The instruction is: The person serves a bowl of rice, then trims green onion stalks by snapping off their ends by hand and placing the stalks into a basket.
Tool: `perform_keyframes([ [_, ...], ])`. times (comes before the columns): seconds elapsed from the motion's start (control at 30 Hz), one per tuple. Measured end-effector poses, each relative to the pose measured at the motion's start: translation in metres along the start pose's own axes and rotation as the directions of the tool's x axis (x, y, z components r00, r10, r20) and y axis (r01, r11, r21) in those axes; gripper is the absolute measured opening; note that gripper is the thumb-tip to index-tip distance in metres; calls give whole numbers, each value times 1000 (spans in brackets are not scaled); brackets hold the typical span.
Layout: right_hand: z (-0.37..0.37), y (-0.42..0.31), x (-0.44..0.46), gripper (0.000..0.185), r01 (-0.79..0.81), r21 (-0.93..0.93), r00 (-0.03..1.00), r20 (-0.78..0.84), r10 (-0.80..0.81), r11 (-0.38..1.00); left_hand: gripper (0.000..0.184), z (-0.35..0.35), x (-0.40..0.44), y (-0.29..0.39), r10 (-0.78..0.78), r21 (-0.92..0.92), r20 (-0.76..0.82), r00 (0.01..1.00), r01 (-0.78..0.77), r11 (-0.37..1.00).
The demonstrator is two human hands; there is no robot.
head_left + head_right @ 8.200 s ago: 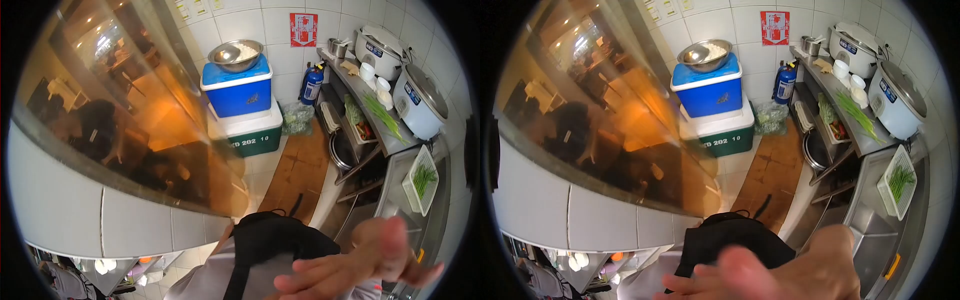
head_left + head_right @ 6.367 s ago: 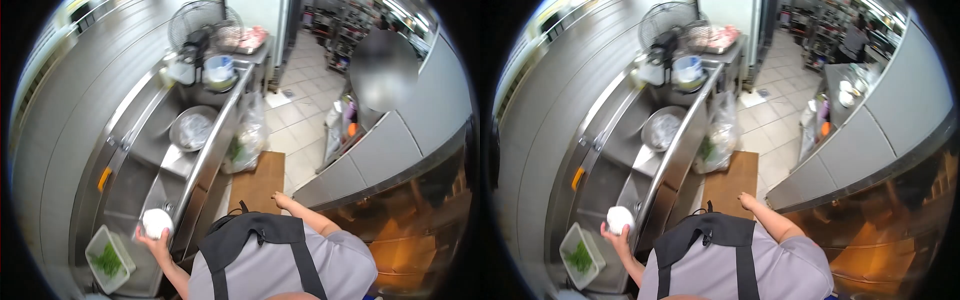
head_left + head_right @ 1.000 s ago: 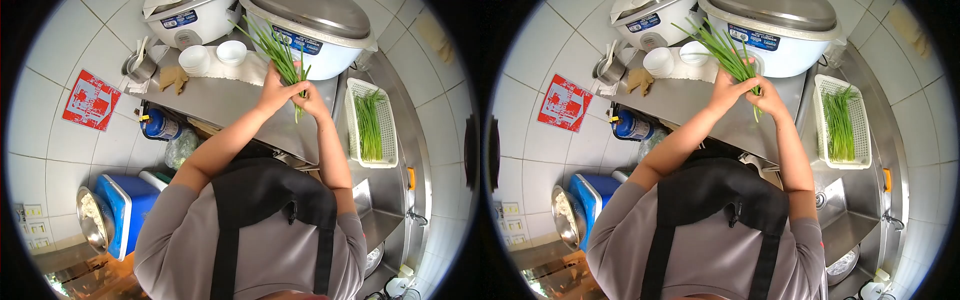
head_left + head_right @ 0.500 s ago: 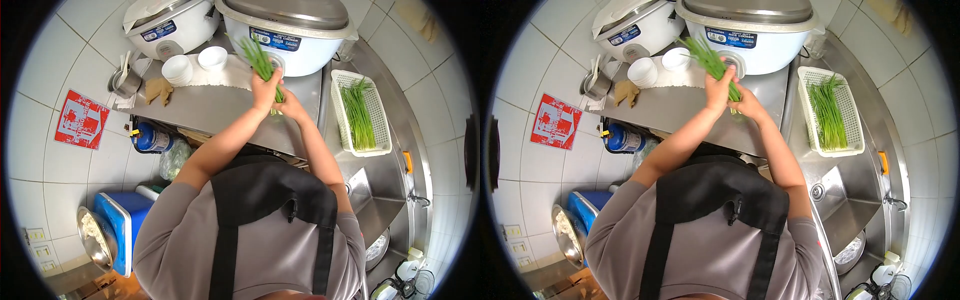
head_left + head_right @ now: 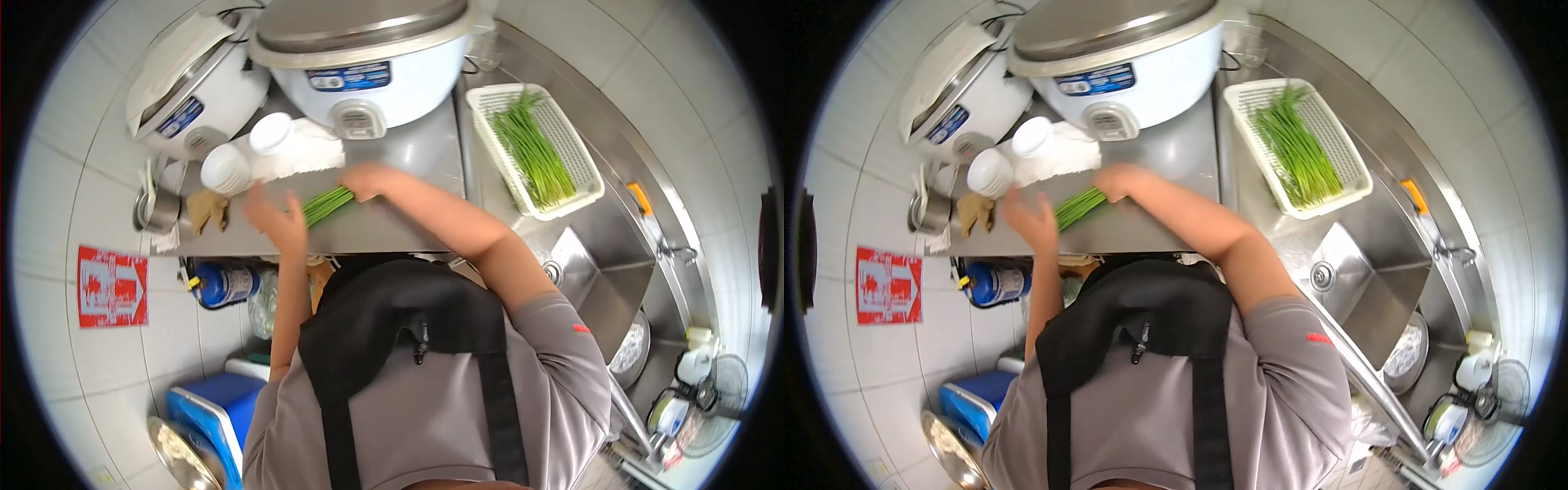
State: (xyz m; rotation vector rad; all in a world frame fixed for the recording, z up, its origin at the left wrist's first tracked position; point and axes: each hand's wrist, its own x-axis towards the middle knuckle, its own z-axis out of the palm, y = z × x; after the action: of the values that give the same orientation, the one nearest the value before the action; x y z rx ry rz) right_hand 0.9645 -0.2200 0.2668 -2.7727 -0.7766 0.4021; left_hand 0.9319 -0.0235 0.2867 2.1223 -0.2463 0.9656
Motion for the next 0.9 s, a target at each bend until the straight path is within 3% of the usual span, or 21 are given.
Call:
perform_keyframes([
  [0.03,1,1,3,40,8,-54,1000,21,-7,999,57,7,-10,11,313,168,297,902,-372,913],
  [0.07,4,3,3,40,-12,-47,1000,17,13,999,57,18,-23,18,323,150,306,896,-380,913],
  [0.13,7,4,-5,42,16,-50,985,-172,-24,999,60,41,-50,25,322,169,547,772,-479,861],
  [0.27,-14,3,-42,48,-6,-114,987,-161,-12,994,57,54,-57,25,213,81,641,738,-341,937],
  [0.33,-27,4,-76,50,-58,-128,933,-359,9,990,58,53,-56,20,167,94,714,680,-329,940],
  [0.4,-49,15,-128,47,-88,31,829,-552,90,996,62,55,-54,15,159,103,729,666,-336,936],
  [0.43,-48,40,-152,42,-139,227,752,-609,252,964,65,57,-54,15,140,120,741,657,-334,935],
  [0.47,-55,56,-186,36,-262,407,622,-622,475,875,65,56,-54,16,142,117,741,657,-334,935],
  [0.5,-73,60,-220,24,-446,584,409,-542,734,679,68,53,-54,17,158,89,711,686,-310,947],
  [0.53,-61,105,-251,19,-523,553,259,-622,739,648,71,51,-52,17,171,61,679,714,-286,956],
  [0.57,-54,133,-277,19,-691,484,179,-605,776,537,71,50,-49,19,167,66,681,713,-287,956],
  [0.63,-3,215,-316,24,-900,348,147,-321,935,261,77,44,-46,26,183,85,649,738,-310,947],
  [0.67,-8,212,-319,33,-959,135,254,11,967,250,77,42,-43,29,182,87,652,736,-311,946],
  [0.77,14,210,-324,34,-976,49,218,144,965,213,76,43,-40,36,224,65,707,671,-378,924],
  [0.83,21,214,-328,26,-976,86,206,109,972,198,73,47,-44,33,281,17,722,632,-423,906],
  [0.9,23,218,-335,23,-934,293,247,119,962,204,71,50,-47,27,280,23,736,617,-437,899],
])
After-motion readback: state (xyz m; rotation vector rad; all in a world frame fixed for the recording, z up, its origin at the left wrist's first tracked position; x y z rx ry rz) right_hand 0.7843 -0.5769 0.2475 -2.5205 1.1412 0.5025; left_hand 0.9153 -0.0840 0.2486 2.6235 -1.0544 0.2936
